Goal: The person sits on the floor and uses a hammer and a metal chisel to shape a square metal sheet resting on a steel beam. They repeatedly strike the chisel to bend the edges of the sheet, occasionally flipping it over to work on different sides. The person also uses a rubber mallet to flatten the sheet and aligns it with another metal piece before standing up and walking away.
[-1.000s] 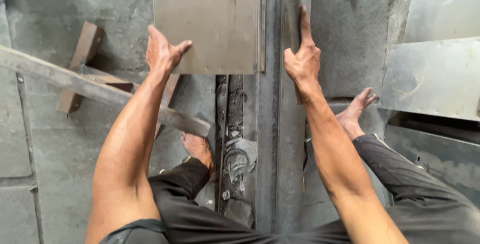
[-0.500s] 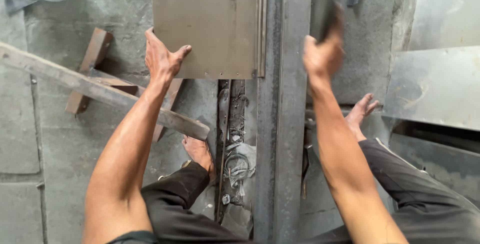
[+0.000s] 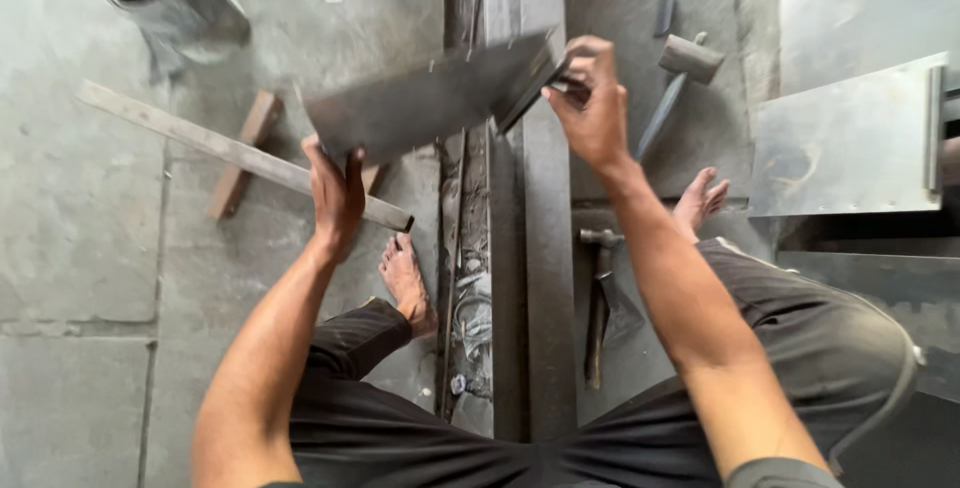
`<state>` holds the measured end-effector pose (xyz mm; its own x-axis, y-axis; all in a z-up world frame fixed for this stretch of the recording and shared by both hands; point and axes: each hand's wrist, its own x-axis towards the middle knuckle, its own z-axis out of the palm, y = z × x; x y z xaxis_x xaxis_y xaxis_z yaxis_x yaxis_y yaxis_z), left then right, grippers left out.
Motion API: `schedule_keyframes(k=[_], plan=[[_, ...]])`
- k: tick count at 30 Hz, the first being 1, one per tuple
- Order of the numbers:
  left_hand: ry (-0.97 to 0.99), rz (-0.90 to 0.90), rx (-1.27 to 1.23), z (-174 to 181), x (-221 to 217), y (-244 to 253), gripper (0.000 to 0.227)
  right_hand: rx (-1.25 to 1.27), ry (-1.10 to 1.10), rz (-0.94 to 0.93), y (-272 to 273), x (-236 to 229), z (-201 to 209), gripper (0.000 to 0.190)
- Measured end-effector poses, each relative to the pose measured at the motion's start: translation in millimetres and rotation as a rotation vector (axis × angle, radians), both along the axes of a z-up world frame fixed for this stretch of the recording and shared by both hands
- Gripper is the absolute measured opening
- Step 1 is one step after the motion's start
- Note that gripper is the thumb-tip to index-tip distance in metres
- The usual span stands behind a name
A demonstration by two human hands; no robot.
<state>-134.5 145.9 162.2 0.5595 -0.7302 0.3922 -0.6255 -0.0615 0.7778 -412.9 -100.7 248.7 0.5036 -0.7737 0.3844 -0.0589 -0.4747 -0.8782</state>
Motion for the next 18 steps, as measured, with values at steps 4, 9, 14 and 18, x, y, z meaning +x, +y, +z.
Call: schedule_keyframes(k=[4,9,14,18], plan=[[0.062,0.061,0.118,13.7,-19.3,35.4,0.035,-0.098,0.109,0.016,13.5,-12.5,20.6,0.038],[-0.217,0.236,0.042,70.6,-42.3,45.1,0.066,-0.263,0.147,0.191,25.9,-22.1,34.2,0.034],[-0.952,0.173,0.06,146.0,-69.7,2.6,0.073,-0.289,0.369,0.163,29.4,-20.4,50.5,0.03],[-0.689,-0.099,0.515,167.0,-87.6,-58.9,0.06,-0.472,0.451,0.151,30.6,-22.6,60.0,0.031]])
